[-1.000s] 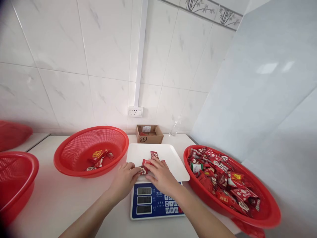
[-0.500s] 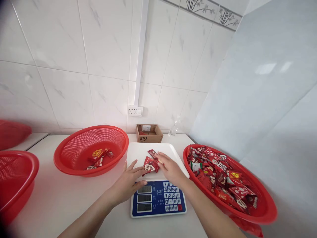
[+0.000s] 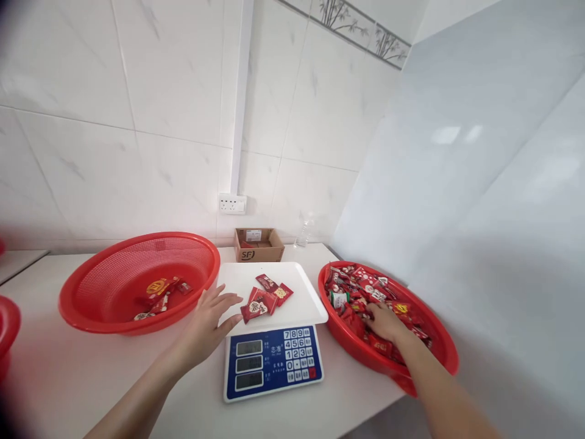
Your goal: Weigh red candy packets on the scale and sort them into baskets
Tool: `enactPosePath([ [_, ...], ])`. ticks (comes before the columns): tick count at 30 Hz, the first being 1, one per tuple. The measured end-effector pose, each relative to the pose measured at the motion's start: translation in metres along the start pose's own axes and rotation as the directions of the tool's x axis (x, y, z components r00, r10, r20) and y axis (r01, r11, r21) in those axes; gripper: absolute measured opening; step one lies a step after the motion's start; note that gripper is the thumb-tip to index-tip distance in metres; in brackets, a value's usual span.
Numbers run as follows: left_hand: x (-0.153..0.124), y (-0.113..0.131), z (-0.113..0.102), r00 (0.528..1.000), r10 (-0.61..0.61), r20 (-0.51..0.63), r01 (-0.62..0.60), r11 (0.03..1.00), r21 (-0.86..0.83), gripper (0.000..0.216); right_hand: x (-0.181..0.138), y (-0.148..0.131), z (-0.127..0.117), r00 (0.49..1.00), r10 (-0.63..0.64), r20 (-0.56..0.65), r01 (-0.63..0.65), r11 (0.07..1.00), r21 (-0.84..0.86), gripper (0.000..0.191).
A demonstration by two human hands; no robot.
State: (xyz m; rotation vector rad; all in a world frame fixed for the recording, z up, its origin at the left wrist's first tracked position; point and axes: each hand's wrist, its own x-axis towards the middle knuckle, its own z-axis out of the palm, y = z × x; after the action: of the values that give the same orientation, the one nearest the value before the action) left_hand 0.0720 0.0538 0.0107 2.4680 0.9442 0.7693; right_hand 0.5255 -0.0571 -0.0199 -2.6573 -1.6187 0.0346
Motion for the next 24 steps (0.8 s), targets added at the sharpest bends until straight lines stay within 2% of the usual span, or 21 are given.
enactPosePath([
  [11, 0.002, -0.003, 0.003, 0.999, 0.012, 0.043, -0.013, 0.999, 0.033, 0.035, -0.007, 0.003, -0.007, 0.998, 0.057, -0.024, -0.053, 0.989, 0.141, 0.002],
  [17, 0.002, -0.005, 0.005, 0.997, 0.033, 0.069, -0.035, 0.999, 0.030, 0.034, -0.008, 0.001, -0.014, 0.993, 0.102, -0.061, -0.091, 0.981, 0.170, 0.015],
  [24, 0.003, -0.004, 0.004, 0.995, 0.024, 0.092, -0.027, 0.999, 0.026, 0.034, -0.001, -0.025, -0.013, 0.994, 0.071, -0.089, -0.055, 0.983, 0.178, 0.019],
])
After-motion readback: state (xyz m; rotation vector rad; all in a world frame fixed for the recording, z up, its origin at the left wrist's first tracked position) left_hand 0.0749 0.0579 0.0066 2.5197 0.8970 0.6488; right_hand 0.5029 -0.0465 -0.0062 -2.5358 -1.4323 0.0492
